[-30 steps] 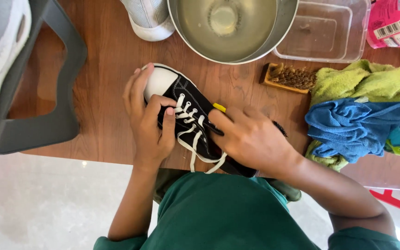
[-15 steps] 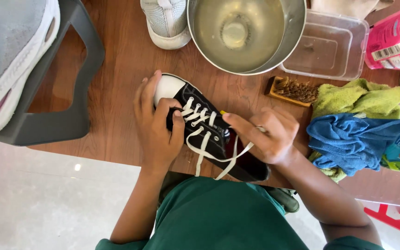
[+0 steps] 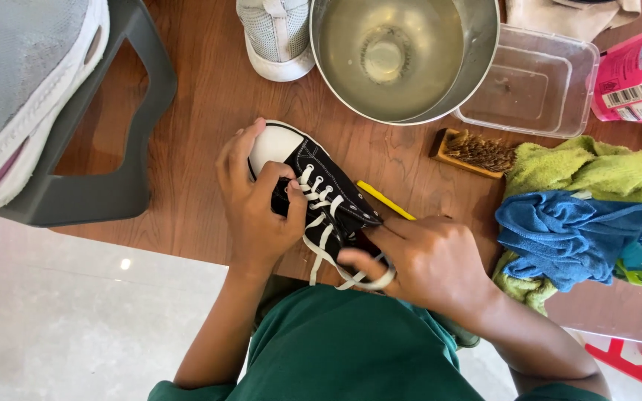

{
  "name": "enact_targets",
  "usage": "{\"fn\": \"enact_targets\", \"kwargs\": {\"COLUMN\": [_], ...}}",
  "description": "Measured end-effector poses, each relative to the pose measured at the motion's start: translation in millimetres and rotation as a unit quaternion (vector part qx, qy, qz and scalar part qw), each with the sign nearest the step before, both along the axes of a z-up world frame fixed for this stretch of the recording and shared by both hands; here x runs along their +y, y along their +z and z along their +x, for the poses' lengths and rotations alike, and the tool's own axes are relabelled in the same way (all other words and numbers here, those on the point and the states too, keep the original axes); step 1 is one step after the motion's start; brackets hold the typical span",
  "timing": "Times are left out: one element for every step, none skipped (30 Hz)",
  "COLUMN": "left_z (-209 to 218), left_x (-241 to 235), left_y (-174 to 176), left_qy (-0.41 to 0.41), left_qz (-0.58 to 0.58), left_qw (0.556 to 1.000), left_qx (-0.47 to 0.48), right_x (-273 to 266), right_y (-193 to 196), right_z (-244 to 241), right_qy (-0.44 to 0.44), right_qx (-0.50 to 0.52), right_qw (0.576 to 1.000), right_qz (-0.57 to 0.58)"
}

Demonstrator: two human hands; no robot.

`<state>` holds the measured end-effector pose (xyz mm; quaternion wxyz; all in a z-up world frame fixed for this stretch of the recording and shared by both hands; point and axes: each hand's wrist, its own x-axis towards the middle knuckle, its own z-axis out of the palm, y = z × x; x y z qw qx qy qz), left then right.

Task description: The person laces a black and white sneaker by threading white shoelaces through the eyelets. They pull the laces tight and arrange them across the shoe's tongue, working from the bottom eyelets upward to the top.

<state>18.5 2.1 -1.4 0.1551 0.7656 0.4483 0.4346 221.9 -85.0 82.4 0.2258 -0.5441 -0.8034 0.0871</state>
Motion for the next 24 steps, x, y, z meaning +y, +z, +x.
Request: {"fn": "enact_targets", "kwargs": {"left_z": [-0.2, -0.1, 0.4, 0.4, 0.4, 0.3, 0.7, 0.8, 1.1, 0.9, 1.3, 1.8, 0.8, -0.2, -1.1, -1.5, -2.4, -3.3, -3.6, -4.0, -4.2, -3.1, -2.3, -1.5], "left_x": [-0.2, -0.4, -1.3, -1.3, -0.1, 1.3, 1.1, 0.9, 0.6, -0.2, -0.5, -0.8, -0.6, -0.5, 0.0, 0.6, 0.7, 0.9, -0.4, -1.6, -2.9, -4.8, -6.8, -8.8], "left_y": [0.6, 1.0, 1.4, 0.8, 0.2, -0.4, -0.4, -0.3, -0.2, 1.0, 2.1, 3.1, 2.1, 1.0, -0.1, 1.1, 2.5, 3.9, 2.0, 0.2, -1.6, -3.4, -5.1, -6.8], "left_qy": [0.0, 0.003, 0.002, 0.0, 0.0, 0.0, -0.001, -0.002, -0.003, -0.005, -0.006, -0.007, -0.008, -0.007, -0.007, -0.008, 0.003, 0.013, 0.012, 0.035, 0.059, 0.059, 0.077, 0.096], "left_qz": [0.001, 0.0, -0.002, -0.003, 0.004, 0.01, 0.011, 0.007, 0.003, 0.003, 0.002, 0.0, 0.0, 0.003, 0.006, 0.006, 0.015, 0.024, 0.024, 0.03, 0.036, 0.037, 0.056, 0.075], "left_qw": [1.0, 1.0, 1.0, 1.0, 1.0, 1.0, 1.0, 1.0, 1.0, 1.0, 1.0, 1.0, 1.0, 1.0, 1.0, 1.0, 1.0, 1.0, 1.0, 0.999, 0.997, 0.997, 0.995, 0.991], "left_qx": [0.0, 0.0, -0.002, -0.001, 0.003, 0.008, 0.009, 0.007, 0.005, 0.006, 0.006, 0.005, 0.005, 0.005, 0.004, 0.004, 0.005, 0.006, 0.006, 0.018, 0.029, 0.029, 0.042, 0.054], "right_x": [-0.2, -0.4, -2.2, -0.9, 1.1, 3.2, 4.2, 5.1, 5.6, 5.4, 5.5, 5.6, 8.2, 10.8, 13.6, 13.2, 12.6, 12.0, 12.8, 13.7, 14.9, 13.9, 12.7, 11.6], "right_y": [0.8, 1.4, 2.4, 2.9, 3.0, 3.3, 1.1, -1.1, -3.1, -6.1, -8.9, -11.8, -7.1, -2.6, 2.0, 1.7, 1.4, 1.0, 1.5, 2.1, 2.7, 3.8, 4.8, 5.8], "right_z": [-2.1, -3.8, -5.6, -5.9, -6.2, -6.7, -5.9, -5.5, -4.9, -1.2, 3.1, 7.3, 6.1, 4.9, 3.7, 2.7, 1.3, -0.1, 1.4, 2.9, 4.6, 5.1, 5.2, 5.3], "right_qy": [0.0, -0.002, -0.007, -0.01, -0.017, -0.024, -0.025, -0.042, -0.059, -0.06, -0.074, -0.087, -0.089, -0.089, -0.089, -0.09, -0.088, -0.086, -0.088, -0.095, -0.101, -0.101, -0.104, -0.107], "right_qx": [0.0, 0.006, 0.011, 0.011, 0.06, 0.109, 0.11, 0.162, 0.213, 0.214, 0.225, 0.236, 0.236, 0.239, 0.241, 0.242, 0.244, 0.246, 0.246, 0.247, 0.247, 0.247, 0.226, 0.204], "right_qw": [1.0, 1.0, 0.998, 0.998, 0.992, 0.982, 0.982, 0.969, 0.953, 0.953, 0.945, 0.936, 0.936, 0.931, 0.927, 0.927, 0.938, 0.946, 0.946, 0.949, 0.952, 0.952, 0.959, 0.965], "right_qz": [0.001, -0.03, -0.063, -0.064, -0.11, -0.155, -0.155, -0.182, -0.208, -0.208, -0.228, -0.247, -0.247, -0.26, -0.272, -0.271, -0.232, -0.192, -0.192, -0.172, -0.152, -0.152, -0.139, -0.126]}}
